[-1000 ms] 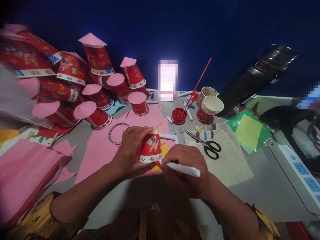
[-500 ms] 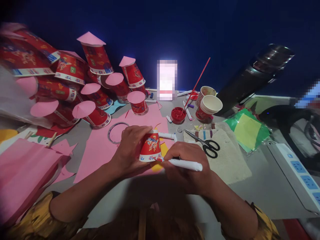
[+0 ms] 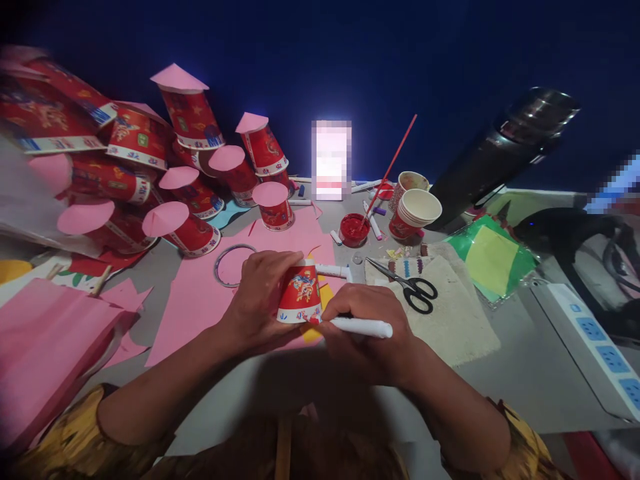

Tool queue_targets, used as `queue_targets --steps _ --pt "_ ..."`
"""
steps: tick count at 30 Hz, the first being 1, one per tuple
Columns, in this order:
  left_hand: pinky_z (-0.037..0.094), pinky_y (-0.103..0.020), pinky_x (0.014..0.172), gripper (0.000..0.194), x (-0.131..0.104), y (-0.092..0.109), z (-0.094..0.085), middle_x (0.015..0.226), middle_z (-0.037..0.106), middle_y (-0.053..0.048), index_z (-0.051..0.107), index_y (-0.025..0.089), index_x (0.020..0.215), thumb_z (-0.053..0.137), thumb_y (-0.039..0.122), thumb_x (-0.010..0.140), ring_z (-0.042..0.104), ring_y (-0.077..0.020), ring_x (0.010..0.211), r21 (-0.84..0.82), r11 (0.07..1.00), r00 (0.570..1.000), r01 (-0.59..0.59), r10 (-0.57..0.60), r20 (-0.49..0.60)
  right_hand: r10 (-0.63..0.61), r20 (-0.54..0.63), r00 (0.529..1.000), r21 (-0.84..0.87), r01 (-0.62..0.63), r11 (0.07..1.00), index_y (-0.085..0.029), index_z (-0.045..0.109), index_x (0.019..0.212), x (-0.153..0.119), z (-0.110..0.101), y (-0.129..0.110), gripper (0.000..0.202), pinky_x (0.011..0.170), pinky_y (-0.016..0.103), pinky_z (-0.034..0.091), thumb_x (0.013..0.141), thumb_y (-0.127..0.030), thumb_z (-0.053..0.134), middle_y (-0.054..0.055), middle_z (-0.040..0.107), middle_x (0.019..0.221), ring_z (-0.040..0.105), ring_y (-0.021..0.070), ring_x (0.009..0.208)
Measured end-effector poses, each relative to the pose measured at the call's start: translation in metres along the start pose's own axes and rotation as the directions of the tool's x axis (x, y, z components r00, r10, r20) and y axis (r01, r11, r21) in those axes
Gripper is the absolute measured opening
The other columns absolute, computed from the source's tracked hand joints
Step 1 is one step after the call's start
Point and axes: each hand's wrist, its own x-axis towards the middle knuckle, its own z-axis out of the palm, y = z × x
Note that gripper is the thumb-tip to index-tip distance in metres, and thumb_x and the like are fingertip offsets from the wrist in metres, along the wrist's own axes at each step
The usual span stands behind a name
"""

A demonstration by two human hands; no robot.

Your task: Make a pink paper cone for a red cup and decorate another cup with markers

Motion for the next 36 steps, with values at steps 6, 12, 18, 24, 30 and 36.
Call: queue_targets --steps 6,12,18,24,30,36 --pt "0.041 -0.049 0.102 0.097 -0.001 0.000 0.001 0.132 0.067 -0.014 0.042 0.024 0.149 0.088 0.061 0.073 0.058 -0.0330 0.117 -0.020 1.000 0.999 0.015 -0.016 -0.028 0.047 -0.072 0.996 -0.005 -0.048 0.999 -0.021 0.065 0.084 -0.004 0.000 0.004 0.009 0.055 0.025 0.048 0.090 -0.015 0.066 0.001 0.070 0.068 0.065 0.0140 0.057" --pt "0.042 -0.048 0.103 0.098 0.000 0.001 0.002 0.130 0.067 -0.013 0.043 0.024 0.148 0.089 0.063 0.071 0.059 -0.0327 0.117 -0.035 0.999 0.999 0.019 -0.020 -0.042 0.061 -0.095 0.994 -0.012 -0.062 0.998 -0.021 0.065 0.081 -0.003 0.001 0.004 0.009 0.053 0.024 0.048 0.088 -0.014 0.067 0.000 0.070 0.066 0.065 0.0140 0.056" --pt "0.042 -0.049 0.103 0.096 0.001 0.002 0.001 0.130 0.067 -0.013 0.042 0.025 0.148 0.090 0.060 0.072 0.059 -0.0327 0.117 -0.043 0.999 0.999 0.015 -0.017 -0.034 0.056 -0.086 0.995 -0.022 -0.058 0.998 -0.022 0.067 0.081 -0.002 0.002 0.003 0.009 0.052 0.026 0.050 0.088 -0.016 0.067 0.000 0.071 0.066 0.067 0.0153 0.055" --pt "0.043 -0.048 0.104 0.091 0.002 0.003 -0.001 0.133 0.065 -0.013 0.040 0.027 0.150 0.089 0.047 0.076 0.060 -0.0325 0.119 -0.080 0.997 0.997 -0.001 -0.005 -0.071 0.150 -0.196 0.969 -0.124 -0.177 0.976 -0.025 0.072 0.104 -0.010 0.000 0.001 0.014 0.067 0.032 0.060 0.097 -0.017 0.062 0.003 0.080 0.083 0.076 0.0205 0.072" --pt "0.046 -0.047 0.100 0.093 0.003 0.004 -0.003 0.135 0.062 -0.014 0.036 0.028 0.154 0.086 0.054 0.079 0.061 -0.0316 0.115 -0.137 0.991 0.996 -0.002 -0.009 -0.084 0.138 -0.024 0.990 -0.202 -0.140 0.969 -0.023 0.065 0.133 -0.004 0.000 0.017 0.057 0.087 0.043 0.061 0.088 -0.055 0.081 0.011 0.077 0.115 0.074 0.0284 0.096" --pt "0.047 -0.048 0.100 0.093 0.001 0.006 0.000 0.130 0.063 -0.013 0.032 0.029 0.156 0.082 0.056 0.082 0.061 -0.0313 0.112 -0.152 0.988 0.996 -0.012 -0.001 -0.090 0.138 0.116 0.984 -0.226 -0.109 0.968 -0.024 0.047 0.156 -0.008 0.011 0.035 0.108 0.101 0.056 0.056 0.068 -0.070 0.090 0.018 0.066 0.136 0.063 0.0383 0.118"
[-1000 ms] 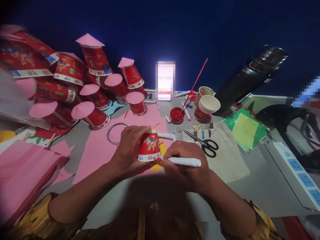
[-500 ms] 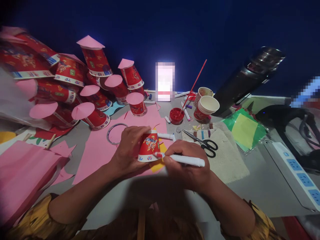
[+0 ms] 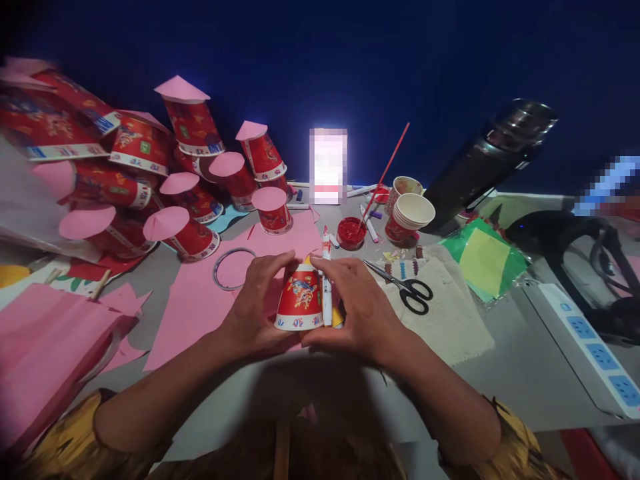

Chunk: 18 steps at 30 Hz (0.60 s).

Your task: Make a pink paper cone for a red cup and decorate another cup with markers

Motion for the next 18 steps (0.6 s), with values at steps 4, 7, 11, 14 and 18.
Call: queue_targets --steps 4,7,11,14,18 --pt "0.047 -0.053 0.105 0.102 0.000 0.002 -0.002 0.135 0.060 -0.015 0.028 0.030 0.159 0.085 0.056 0.078 0.060 -0.0343 0.119 -0.022 1.000 0.999 -0.010 0.011 0.034 -0.025 0.020 0.999 0.001 0.025 1.000 -0.025 0.047 0.155 -0.001 -0.001 0.001 0.100 0.099 0.056 0.056 0.072 -0.061 0.091 0.017 0.066 0.134 0.062 0.0378 0.117" --pt "0.046 -0.059 0.113 0.112 0.002 0.004 -0.010 0.151 0.049 -0.018 0.025 0.031 0.162 0.090 0.052 0.073 0.052 -0.0390 0.137 -0.128 0.985 0.988 0.112 -0.096 0.123 -0.036 -0.018 0.999 0.047 0.037 0.998 -0.024 0.049 0.153 0.000 -0.008 0.000 0.093 0.101 0.054 0.056 0.076 -0.060 0.089 0.017 0.066 0.135 0.063 0.0364 0.118" --pt "0.054 -0.057 0.110 0.104 0.007 0.005 -0.021 0.161 0.042 -0.016 0.034 0.033 0.159 0.090 0.040 0.072 0.055 -0.0389 0.140 -0.384 0.829 0.897 0.407 -0.282 0.341 0.043 -0.048 0.998 0.180 -0.034 0.983 -0.025 0.052 0.150 0.002 -0.014 0.005 0.089 0.108 0.052 0.053 0.076 -0.059 0.089 0.016 0.063 0.142 0.062 0.0357 0.128" --pt "0.057 -0.054 0.108 0.090 0.011 0.001 -0.023 0.157 0.049 -0.015 0.042 0.031 0.153 0.086 0.034 0.075 0.060 -0.0373 0.138 -0.541 0.701 0.876 0.465 -0.275 0.396 0.096 -0.036 0.995 0.256 -0.084 0.963 -0.026 0.051 0.151 0.002 -0.012 0.010 0.093 0.112 0.053 0.052 0.074 -0.060 0.091 0.016 0.062 0.146 0.061 0.0362 0.134" --pt "0.050 -0.056 0.118 0.089 0.013 -0.003 -0.021 0.155 0.049 -0.014 0.043 0.029 0.149 0.089 0.034 0.072 0.056 -0.0348 0.141 -0.397 0.823 0.910 0.407 -0.328 0.252 0.095 -0.116 0.989 0.314 -0.055 0.948 -0.025 0.048 0.154 0.002 -0.009 0.011 0.090 0.113 0.054 0.051 0.079 -0.053 0.090 0.018 0.064 0.147 0.062 0.0352 0.136"
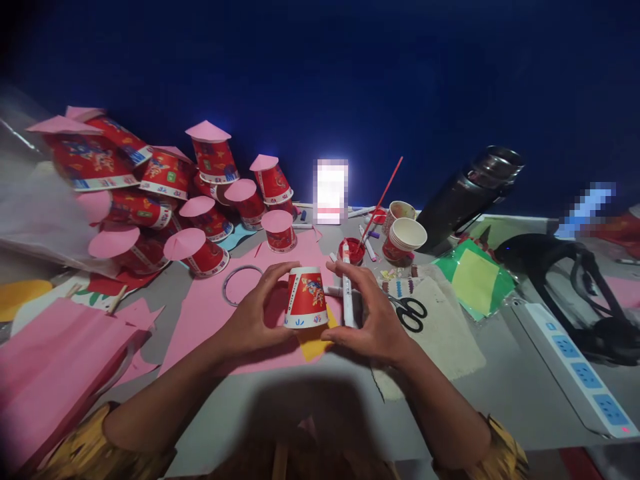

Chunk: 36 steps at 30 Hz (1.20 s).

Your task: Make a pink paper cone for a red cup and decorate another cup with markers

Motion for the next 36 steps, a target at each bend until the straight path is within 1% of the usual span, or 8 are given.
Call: queue_targets --steps 2,4,6,10,14,19,25,36 --pt "0.048 -0.054 0.119 0.091 0.001 -0.001 0.000 0.155 0.047 -0.013 0.042 0.029 0.150 0.090 0.034 0.072 0.054 -0.0328 0.142 0.066 0.997 0.998 0.026 -0.022 -0.067 -0.057 -0.123 0.991 -0.011 0.056 0.998 -0.025 0.058 0.145 0.000 0.000 -0.005 0.060 0.101 0.050 0.058 0.091 -0.037 0.080 0.014 0.076 0.126 0.071 0.0308 0.118" --pt "0.050 -0.051 0.118 0.091 0.001 -0.003 0.001 0.155 0.046 -0.011 0.043 0.030 0.151 0.091 0.034 0.073 0.055 -0.0307 0.141 0.074 0.996 0.992 0.051 -0.042 -0.120 -0.136 -0.238 0.962 -0.053 0.127 0.990 -0.025 0.070 0.130 -0.001 -0.001 -0.012 0.031 0.086 0.046 0.061 0.100 -0.024 0.066 0.008 0.081 0.097 0.075 0.0266 0.092" --pt "0.051 -0.050 0.117 0.091 0.002 -0.005 0.001 0.154 0.046 -0.011 0.044 0.031 0.151 0.091 0.035 0.074 0.054 -0.0303 0.142 0.109 0.993 0.988 0.046 -0.029 -0.154 -0.194 -0.294 0.936 -0.088 0.176 0.980 -0.024 0.077 0.118 -0.003 -0.002 -0.018 0.024 0.077 0.044 0.061 0.101 -0.023 0.060 0.007 0.080 0.085 0.074 0.0253 0.078" --pt "0.049 -0.054 0.118 0.092 0.002 -0.009 -0.001 0.150 0.046 -0.013 0.041 0.032 0.153 0.090 0.039 0.076 0.050 -0.0329 0.143 0.223 0.975 0.986 -0.013 0.050 -0.159 -0.141 -0.287 0.947 -0.066 0.128 0.990 -0.024 0.079 0.108 -0.012 0.006 -0.023 0.020 0.068 0.040 0.062 0.100 -0.025 0.060 0.008 0.081 0.086 0.076 0.0248 0.076" --pt "0.049 -0.058 0.117 0.091 0.002 -0.011 -0.004 0.147 0.045 -0.013 0.036 0.033 0.155 0.086 0.036 0.078 0.049 -0.0350 0.142 0.268 0.962 0.986 -0.060 0.099 -0.133 -0.040 -0.196 0.980 0.022 0.045 0.999 -0.023 0.074 0.109 -0.016 0.013 -0.024 0.017 0.066 0.037 0.064 0.102 -0.030 0.061 0.008 0.080 0.086 0.078 0.0242 0.078" --pt "0.049 -0.056 0.117 0.091 0.002 -0.008 -0.003 0.146 0.045 -0.013 0.036 0.032 0.154 0.084 0.029 0.077 0.050 -0.0347 0.140 0.267 0.963 0.990 -0.040 0.074 -0.117 -0.155 -0.106 0.982 -0.028 0.152 0.988 -0.024 0.071 0.101 -0.008 0.012 -0.029 0.007 0.061 0.030 0.061 0.100 -0.023 0.064 0.004 0.078 0.078 0.075 0.0190 0.066" --pt "0.050 -0.058 0.116 0.091 0.000 -0.008 0.000 0.146 0.045 -0.013 0.036 0.032 0.154 0.083 0.030 0.076 0.051 -0.0356 0.138 0.271 0.962 0.994 -0.022 0.050 -0.097 -0.118 -0.166 0.979 -0.092 0.103 0.990 -0.026 0.066 0.099 -0.010 0.016 -0.028 0.008 0.062 0.029 0.061 0.094 -0.021 0.069 0.003 0.077 0.078 0.076 0.0198 0.068" --pt "0.049 -0.054 0.117 0.089 0.000 -0.007 0.002 0.146 0.044 -0.012 0.036 0.030 0.152 0.079 0.023 0.075 0.049 -0.0331 0.138 0.279 0.960 0.994 -0.037 0.065 -0.092 -0.180 -0.116 0.977 -0.020 0.179 0.984 -0.024 0.065 0.098 -0.005 0.018 -0.026 0.017 0.065 0.026 0.060 0.089 -0.010 0.067 0.002 0.076 0.077 0.074 0.0171 0.068"
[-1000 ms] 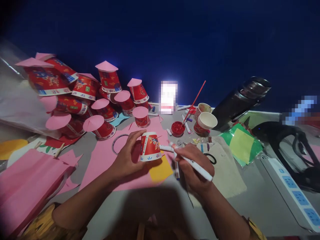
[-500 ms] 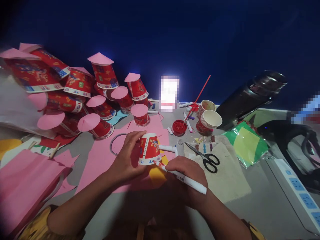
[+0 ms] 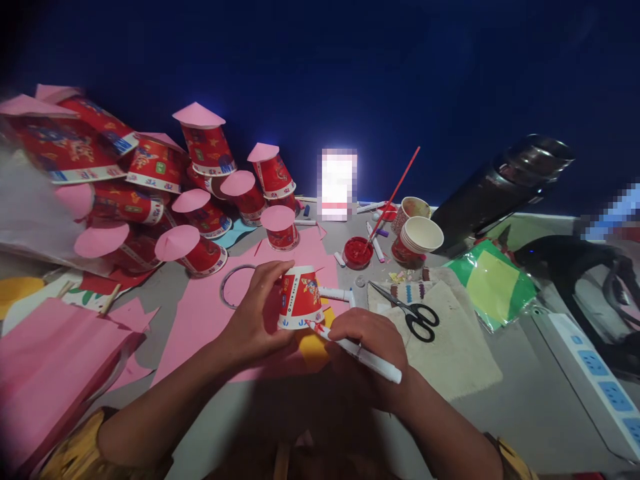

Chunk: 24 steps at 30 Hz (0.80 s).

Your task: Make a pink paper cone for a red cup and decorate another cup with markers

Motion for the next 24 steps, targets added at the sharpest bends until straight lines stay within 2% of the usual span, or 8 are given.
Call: queue_targets --steps 10,17,24 --pt "0.048 -0.054 0.117 0.090 0.001 -0.001 -0.001 0.145 0.044 -0.011 0.036 0.031 0.152 0.082 0.025 0.075 0.049 -0.0326 0.138 0.001 1.000 1.000 -0.023 0.023 0.009 -0.042 0.046 0.998 -0.003 0.042 0.999 -0.023 0.064 0.098 0.006 -0.003 -0.002 0.020 0.061 0.027 0.058 0.087 -0.006 0.063 0.004 0.074 0.075 0.073 0.0180 0.066" --pt "0.047 -0.054 0.118 0.090 0.001 0.000 0.000 0.144 0.045 -0.012 0.035 0.030 0.152 0.083 0.031 0.077 0.049 -0.0329 0.137 0.003 0.999 0.999 -0.041 0.041 0.019 -0.047 0.015 0.999 -0.016 0.047 0.999 -0.022 0.064 0.100 0.001 -0.001 0.001 0.016 0.064 0.028 0.058 0.089 -0.009 0.064 0.004 0.073 0.078 0.071 0.0173 0.069" --pt "0.046 -0.054 0.118 0.088 0.001 0.000 0.000 0.144 0.045 -0.012 0.035 0.030 0.153 0.083 0.035 0.079 0.048 -0.0326 0.138 0.000 0.999 0.998 -0.051 0.051 0.023 0.042 -0.026 0.999 0.036 -0.041 0.999 -0.023 0.066 0.099 -0.010 -0.004 0.006 0.016 0.069 0.030 0.057 0.088 -0.011 0.069 0.002 0.074 0.083 0.072 0.0177 0.074"
